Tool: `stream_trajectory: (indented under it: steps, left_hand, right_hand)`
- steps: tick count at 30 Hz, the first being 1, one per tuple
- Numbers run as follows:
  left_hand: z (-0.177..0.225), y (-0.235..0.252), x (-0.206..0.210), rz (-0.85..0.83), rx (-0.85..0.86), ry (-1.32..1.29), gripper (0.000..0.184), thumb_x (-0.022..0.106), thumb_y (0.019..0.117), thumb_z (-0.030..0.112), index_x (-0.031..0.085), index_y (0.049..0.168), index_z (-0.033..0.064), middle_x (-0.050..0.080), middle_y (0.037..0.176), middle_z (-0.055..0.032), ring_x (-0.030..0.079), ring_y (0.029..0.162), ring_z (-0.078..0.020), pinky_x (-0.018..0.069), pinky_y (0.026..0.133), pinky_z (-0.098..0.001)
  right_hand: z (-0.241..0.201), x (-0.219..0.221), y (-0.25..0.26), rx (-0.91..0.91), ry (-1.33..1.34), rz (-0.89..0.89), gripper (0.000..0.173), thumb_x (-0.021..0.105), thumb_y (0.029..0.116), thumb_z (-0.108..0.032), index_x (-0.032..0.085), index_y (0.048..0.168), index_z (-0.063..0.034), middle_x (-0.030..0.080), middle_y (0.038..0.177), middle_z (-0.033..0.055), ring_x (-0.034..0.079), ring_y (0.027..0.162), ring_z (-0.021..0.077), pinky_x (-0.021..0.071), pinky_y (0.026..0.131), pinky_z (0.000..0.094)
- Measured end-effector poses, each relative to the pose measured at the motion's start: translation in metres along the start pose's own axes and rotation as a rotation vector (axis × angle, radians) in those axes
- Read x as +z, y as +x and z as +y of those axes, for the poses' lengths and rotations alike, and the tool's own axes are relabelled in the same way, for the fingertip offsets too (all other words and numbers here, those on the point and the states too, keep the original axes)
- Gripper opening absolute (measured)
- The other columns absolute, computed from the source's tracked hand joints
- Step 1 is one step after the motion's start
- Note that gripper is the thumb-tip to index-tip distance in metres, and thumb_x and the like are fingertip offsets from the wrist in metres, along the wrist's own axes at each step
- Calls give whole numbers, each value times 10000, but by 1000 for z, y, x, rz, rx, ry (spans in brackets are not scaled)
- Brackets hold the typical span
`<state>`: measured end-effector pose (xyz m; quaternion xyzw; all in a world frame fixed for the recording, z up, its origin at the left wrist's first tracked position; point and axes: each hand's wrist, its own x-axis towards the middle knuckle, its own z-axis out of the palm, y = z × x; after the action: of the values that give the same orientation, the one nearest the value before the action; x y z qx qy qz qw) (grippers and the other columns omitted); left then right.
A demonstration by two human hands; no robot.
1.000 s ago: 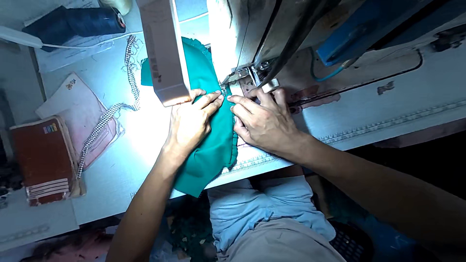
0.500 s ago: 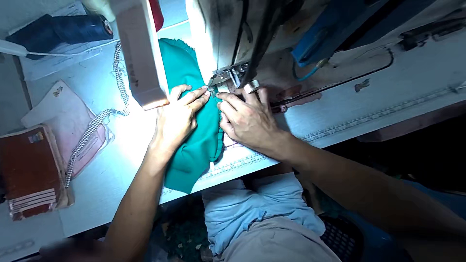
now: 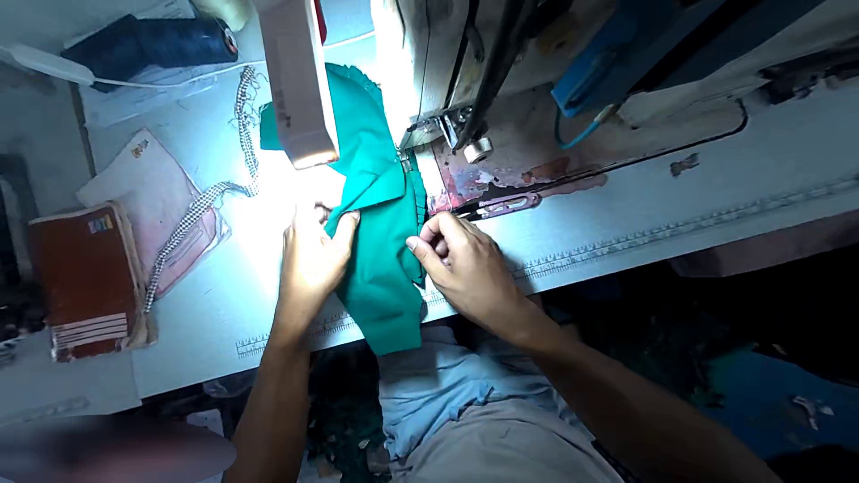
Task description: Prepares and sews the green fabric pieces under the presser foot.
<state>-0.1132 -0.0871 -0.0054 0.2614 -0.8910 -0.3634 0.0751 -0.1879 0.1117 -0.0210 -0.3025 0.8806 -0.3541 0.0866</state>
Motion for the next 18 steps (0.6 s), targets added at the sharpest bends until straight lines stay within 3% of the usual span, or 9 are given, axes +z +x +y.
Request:
stream_trajectory:
  steps: [3, 5, 6, 7, 10, 12, 13, 16, 18]
  left_hand:
    - [-7, 0, 3, 36, -60, -143, 388, 681, 991, 306, 490, 1278, 127, 718, 878, -38, 682, 701, -132, 566, 627, -339]
    - [-10, -3, 7, 44, -77, -153, 367, 669, 1001, 303, 481, 1268, 135, 701, 870, -67, 663, 674, -173, 543, 595, -369]
    - [-11, -4, 8, 47, -65, -158, 339, 659, 1011, 289, 482, 1248, 124, 671, 850, -71, 633, 647, -170, 523, 575, -358]
    - [-14, 1, 11, 66, -35, -161, 315, 653, 1011, 271, 505, 1236, 109, 678, 861, -57, 637, 662, -140, 531, 597, -332]
    - [-17, 16, 12, 87, -10, -148, 343, 649, 991, 281, 525, 1246, 87, 669, 966, -48, 651, 790, -96, 550, 714, -315]
    - [-18, 20, 9, 63, -7, -129, 392, 642, 997, 305, 502, 1300, 101, 669, 1051, -78, 662, 847, -127, 558, 755, -353]
    - [-18, 20, 8, 53, -23, -124, 398, 645, 995, 310, 494, 1304, 110, 670, 1020, -73, 658, 814, -126, 556, 733, -351]
    - [-13, 22, 1, 6, -89, -155, 367, 667, 982, 273, 497, 1262, 109, 632, 868, -38, 606, 674, -83, 530, 639, -289]
    - [-11, 23, -4, -17, -111, -129, 340, 674, 980, 267, 508, 1233, 112, 595, 804, -22, 568, 614, -73, 513, 597, -268]
  right_hand:
    - [-1, -12, 3, 127, 245, -51, 206, 564, 1045, -288, 619, 1005, -94, 611, 912, 34, 601, 787, 119, 515, 692, 322]
    - [-1, -16, 5, 230, 486, -100, 169, 561, 1056, -252, 578, 973, -106, 553, 722, 9, 523, 571, 76, 442, 510, 238]
    - [-1, -18, 5, 283, 636, -130, 155, 559, 1059, -224, 560, 967, -99, 509, 676, 14, 472, 529, 79, 398, 480, 222]
    - [0, -19, 5, 337, 766, -151, 135, 563, 1058, -210, 553, 983, -99, 506, 683, 15, 469, 540, 75, 399, 493, 212]
    - [2, -24, 6, 452, 1008, -179, 150, 595, 1043, -138, 527, 1173, -103, 633, 855, 28, 628, 726, 87, 561, 685, 263]
    - [2, -24, 6, 495, 1091, -171, 179, 575, 1040, -94, 531, 1212, -120, 627, 866, 25, 604, 715, 82, 537, 676, 249]
    - [1, -25, 7, 514, 1144, -172, 167, 559, 1045, -86, 547, 1207, -123, 617, 875, 24, 586, 707, 80, 528, 665, 244]
    - [3, -27, 6, 454, 1129, -171, 164, 519, 1063, -98, 561, 1220, -117, 618, 888, 31, 597, 713, 83, 544, 667, 252]
    - [5, -25, 2, 227, 741, -93, 221, 556, 1036, -75, 604, 1252, -85, 611, 749, 14, 550, 575, 67, 479, 523, 209]
